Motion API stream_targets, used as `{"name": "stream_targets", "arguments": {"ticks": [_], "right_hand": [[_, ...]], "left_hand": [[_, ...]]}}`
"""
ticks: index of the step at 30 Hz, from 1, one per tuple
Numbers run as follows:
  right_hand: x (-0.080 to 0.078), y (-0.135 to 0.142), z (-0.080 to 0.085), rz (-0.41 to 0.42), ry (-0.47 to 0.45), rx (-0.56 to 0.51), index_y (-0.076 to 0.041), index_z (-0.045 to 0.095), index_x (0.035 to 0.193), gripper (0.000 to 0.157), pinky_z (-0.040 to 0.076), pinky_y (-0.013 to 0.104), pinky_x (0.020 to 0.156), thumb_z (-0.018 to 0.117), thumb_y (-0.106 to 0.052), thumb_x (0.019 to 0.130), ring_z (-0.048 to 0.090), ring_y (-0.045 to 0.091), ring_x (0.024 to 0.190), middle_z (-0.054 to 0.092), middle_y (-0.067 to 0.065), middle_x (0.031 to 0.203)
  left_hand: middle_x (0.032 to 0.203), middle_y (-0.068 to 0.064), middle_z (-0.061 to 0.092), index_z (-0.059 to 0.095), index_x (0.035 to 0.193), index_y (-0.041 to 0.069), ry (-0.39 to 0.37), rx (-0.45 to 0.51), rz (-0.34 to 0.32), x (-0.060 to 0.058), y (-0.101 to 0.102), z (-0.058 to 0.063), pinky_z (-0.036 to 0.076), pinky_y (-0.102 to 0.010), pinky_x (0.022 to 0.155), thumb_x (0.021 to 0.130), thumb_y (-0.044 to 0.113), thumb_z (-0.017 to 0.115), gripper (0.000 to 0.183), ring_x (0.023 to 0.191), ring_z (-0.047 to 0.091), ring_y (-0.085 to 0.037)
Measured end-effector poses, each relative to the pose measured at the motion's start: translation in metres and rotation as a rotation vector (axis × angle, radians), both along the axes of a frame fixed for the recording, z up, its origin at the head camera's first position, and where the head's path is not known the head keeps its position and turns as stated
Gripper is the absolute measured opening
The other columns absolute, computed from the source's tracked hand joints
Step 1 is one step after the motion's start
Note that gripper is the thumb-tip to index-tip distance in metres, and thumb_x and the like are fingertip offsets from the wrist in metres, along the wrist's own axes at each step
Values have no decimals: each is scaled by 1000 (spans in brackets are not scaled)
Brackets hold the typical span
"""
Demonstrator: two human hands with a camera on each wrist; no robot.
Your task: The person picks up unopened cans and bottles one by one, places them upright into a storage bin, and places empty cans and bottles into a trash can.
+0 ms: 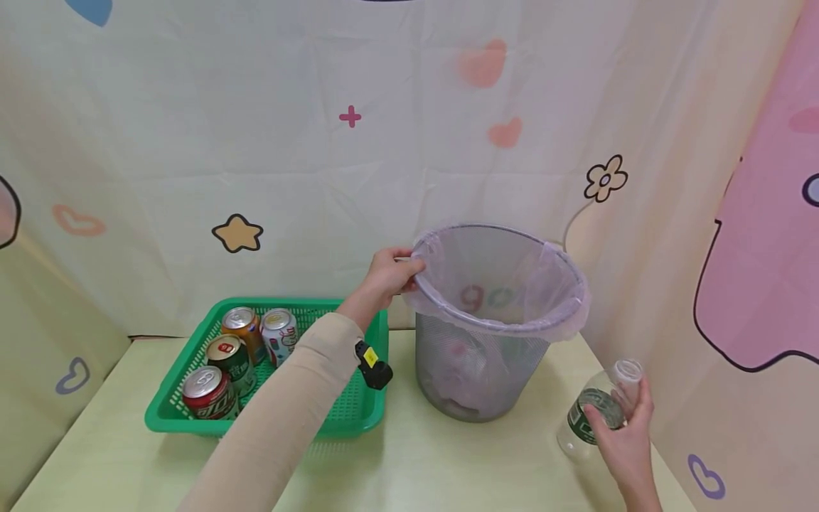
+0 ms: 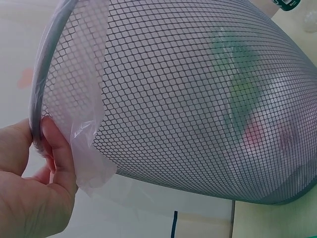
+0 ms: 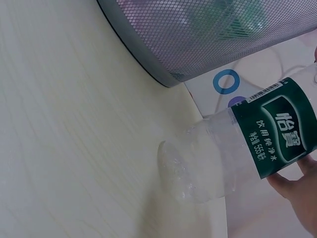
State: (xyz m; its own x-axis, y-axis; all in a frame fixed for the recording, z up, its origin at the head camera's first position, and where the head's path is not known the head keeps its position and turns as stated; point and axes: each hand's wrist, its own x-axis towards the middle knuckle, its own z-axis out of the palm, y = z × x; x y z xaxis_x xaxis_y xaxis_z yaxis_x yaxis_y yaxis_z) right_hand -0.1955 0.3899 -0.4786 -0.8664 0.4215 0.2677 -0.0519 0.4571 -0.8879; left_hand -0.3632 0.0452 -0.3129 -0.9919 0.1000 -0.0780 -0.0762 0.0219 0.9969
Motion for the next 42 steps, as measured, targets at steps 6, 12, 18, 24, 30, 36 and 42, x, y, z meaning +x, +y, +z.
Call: {"name": "stream_targets", "arguments": {"ticks": [6,12,18,24,30,36,42], "right_hand": [[-5,-3,0,-43,15,-20,-32,-3,145,91,28,19,104,61,-6,87,36,5,124,28,8,147],[-9,-4,-3,-64,52,-35,-29,7,144,84,31,4,88,62,-5,85,41,-3,114,40,-2,136],[-9,-5,-3,-68,54,-10,-29,12,140,78,30,4,78,63,-8,86,41,-8,109,43,-15,126],[-19,10,-20,-63,63,45,-30,12,140,78,31,5,78,65,-13,85,41,-8,110,44,-12,130],[-17,1,-7,-98,31,1,-32,15,137,75,32,7,79,66,-14,85,43,-7,111,45,-15,125],[-13,-10,6,-110,7,-15,-30,17,136,72,32,6,76,65,-14,85,42,-8,106,43,-20,119],[-14,-11,13,-102,14,-11,-28,17,137,72,33,9,76,65,-15,85,44,-8,104,44,-19,118]], "left_hand": [[102,-8,62,51,125,4,2,0,3,0,0,0,51,-19,57,82,12,62,45,60,57,-10],[99,-8,62,51,125,5,3,-5,4,0,0,-1,52,-19,56,83,13,62,45,59,56,-10],[98,-8,62,51,125,5,2,5,1,0,0,-1,52,-20,58,83,13,62,44,60,57,-11],[98,-8,62,51,126,6,0,9,-4,0,-1,-1,53,-20,57,83,13,62,45,63,58,-11],[98,-8,63,50,127,6,3,16,-9,0,-1,-1,53,-20,57,83,13,62,46,62,58,-11],[100,-8,62,50,127,7,1,10,-8,-1,-1,-2,53,-21,58,83,13,62,46,64,59,-12],[98,-7,62,50,126,6,0,6,-4,-2,-1,-2,53,-21,58,83,14,62,46,65,59,-12]]}}
